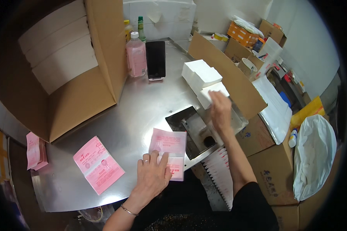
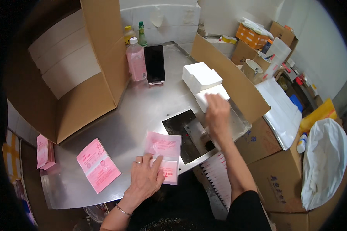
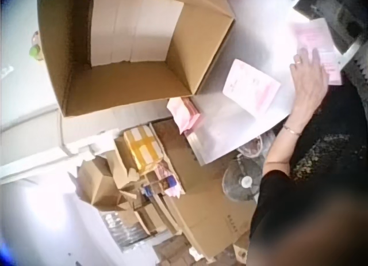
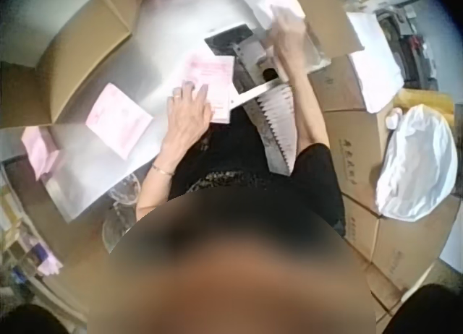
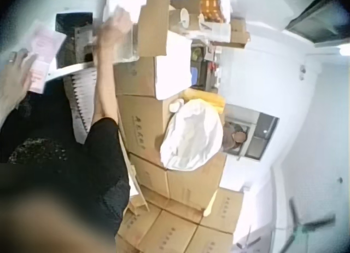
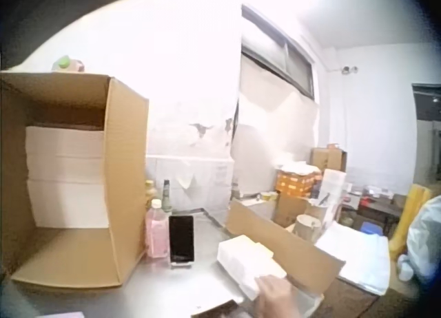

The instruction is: Folding pink leaflets and placing them into white product boxes, then organizing the boxes into a larger shipping carton.

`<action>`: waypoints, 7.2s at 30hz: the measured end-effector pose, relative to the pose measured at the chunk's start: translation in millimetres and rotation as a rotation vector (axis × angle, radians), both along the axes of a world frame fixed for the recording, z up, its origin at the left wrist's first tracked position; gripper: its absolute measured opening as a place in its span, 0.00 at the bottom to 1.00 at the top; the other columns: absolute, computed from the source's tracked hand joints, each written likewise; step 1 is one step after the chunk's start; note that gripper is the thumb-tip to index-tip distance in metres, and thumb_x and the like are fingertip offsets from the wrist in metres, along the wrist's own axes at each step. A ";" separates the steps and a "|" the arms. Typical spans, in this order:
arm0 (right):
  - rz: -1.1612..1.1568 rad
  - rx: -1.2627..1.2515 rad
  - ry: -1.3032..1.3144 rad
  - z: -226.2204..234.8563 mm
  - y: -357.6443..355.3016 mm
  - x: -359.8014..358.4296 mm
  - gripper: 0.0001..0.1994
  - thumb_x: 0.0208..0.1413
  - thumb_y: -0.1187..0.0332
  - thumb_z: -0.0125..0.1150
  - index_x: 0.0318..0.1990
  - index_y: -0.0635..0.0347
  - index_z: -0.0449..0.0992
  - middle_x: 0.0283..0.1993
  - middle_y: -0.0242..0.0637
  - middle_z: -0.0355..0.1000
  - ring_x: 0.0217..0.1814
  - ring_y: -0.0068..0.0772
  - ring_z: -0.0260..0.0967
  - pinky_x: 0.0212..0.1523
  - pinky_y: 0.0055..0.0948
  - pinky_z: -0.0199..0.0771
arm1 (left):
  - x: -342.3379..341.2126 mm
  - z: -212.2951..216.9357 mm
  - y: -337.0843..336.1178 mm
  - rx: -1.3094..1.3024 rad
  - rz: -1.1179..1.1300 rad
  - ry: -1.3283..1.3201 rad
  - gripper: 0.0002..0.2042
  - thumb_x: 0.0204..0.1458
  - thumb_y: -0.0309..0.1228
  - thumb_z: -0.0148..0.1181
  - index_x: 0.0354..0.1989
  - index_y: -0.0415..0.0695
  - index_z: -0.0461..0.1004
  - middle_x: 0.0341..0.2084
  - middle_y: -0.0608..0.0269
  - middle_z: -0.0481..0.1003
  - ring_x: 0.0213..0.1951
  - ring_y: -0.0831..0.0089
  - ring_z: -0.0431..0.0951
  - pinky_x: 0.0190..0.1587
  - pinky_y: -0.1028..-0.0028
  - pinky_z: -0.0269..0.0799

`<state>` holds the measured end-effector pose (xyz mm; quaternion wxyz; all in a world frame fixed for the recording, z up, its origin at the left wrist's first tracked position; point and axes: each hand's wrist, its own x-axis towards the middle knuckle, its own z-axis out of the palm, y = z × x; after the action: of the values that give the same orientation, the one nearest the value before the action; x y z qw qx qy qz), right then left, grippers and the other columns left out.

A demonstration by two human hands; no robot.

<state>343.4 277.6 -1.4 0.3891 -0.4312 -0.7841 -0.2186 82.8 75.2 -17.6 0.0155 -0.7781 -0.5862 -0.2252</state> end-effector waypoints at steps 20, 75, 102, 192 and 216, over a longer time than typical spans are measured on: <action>-0.050 -1.090 -0.584 -14.0 -66.6 -57.8 0.09 0.55 0.71 0.58 0.40 0.65 0.77 0.37 0.53 0.78 0.41 0.55 0.78 0.41 0.48 0.76 | -46.3 8.3 -44.9 -0.088 -0.137 -0.402 0.14 0.42 0.21 0.64 0.40 0.44 0.79 0.35 0.55 0.70 0.40 0.58 0.71 0.42 0.60 0.64; 0.596 -0.270 -0.311 -28.9 -181.2 -90.7 0.22 0.51 0.66 0.60 0.54 0.64 0.75 0.54 0.48 0.72 0.60 0.48 0.69 0.67 0.74 0.51 | -19.1 3.7 -12.4 0.007 0.008 -0.186 0.33 0.39 0.41 0.71 0.56 0.40 0.71 0.61 0.42 0.65 0.60 0.44 0.66 0.51 0.50 0.64; -0.078 -0.098 0.056 1.2 -64.0 14.3 0.13 0.50 0.78 0.60 0.45 0.66 0.77 0.44 0.46 0.73 0.48 0.47 0.70 0.49 0.46 0.67 | -0.5 3.9 -6.4 -0.045 -0.032 0.014 0.21 0.49 0.37 0.65 0.50 0.42 0.74 0.42 0.51 0.70 0.44 0.57 0.70 0.40 0.62 0.64; -0.016 -0.131 0.092 -8.8 -61.4 17.7 0.16 0.48 0.81 0.57 0.47 0.66 0.78 0.47 0.48 0.76 0.50 0.50 0.73 0.50 0.47 0.71 | 0.4 14.6 -3.8 -0.146 -0.104 -0.169 0.21 0.48 0.38 0.65 0.49 0.41 0.76 0.46 0.47 0.71 0.45 0.52 0.71 0.43 0.60 0.70; 0.020 -0.433 0.004 -8.6 -92.7 -28.2 0.13 0.54 0.71 0.62 0.47 0.63 0.74 0.37 0.46 0.76 0.44 0.52 0.75 0.46 0.47 0.73 | -83.5 14.1 -67.2 0.293 0.317 -0.232 0.14 0.38 0.22 0.60 0.38 0.43 0.75 0.46 0.51 0.71 0.51 0.51 0.69 0.56 0.51 0.60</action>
<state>315.2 184.9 -10.0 0.2910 -0.4973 -0.8163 -0.0404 -0.7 8.1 -3.5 0.0961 -0.6347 -0.6599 -0.3904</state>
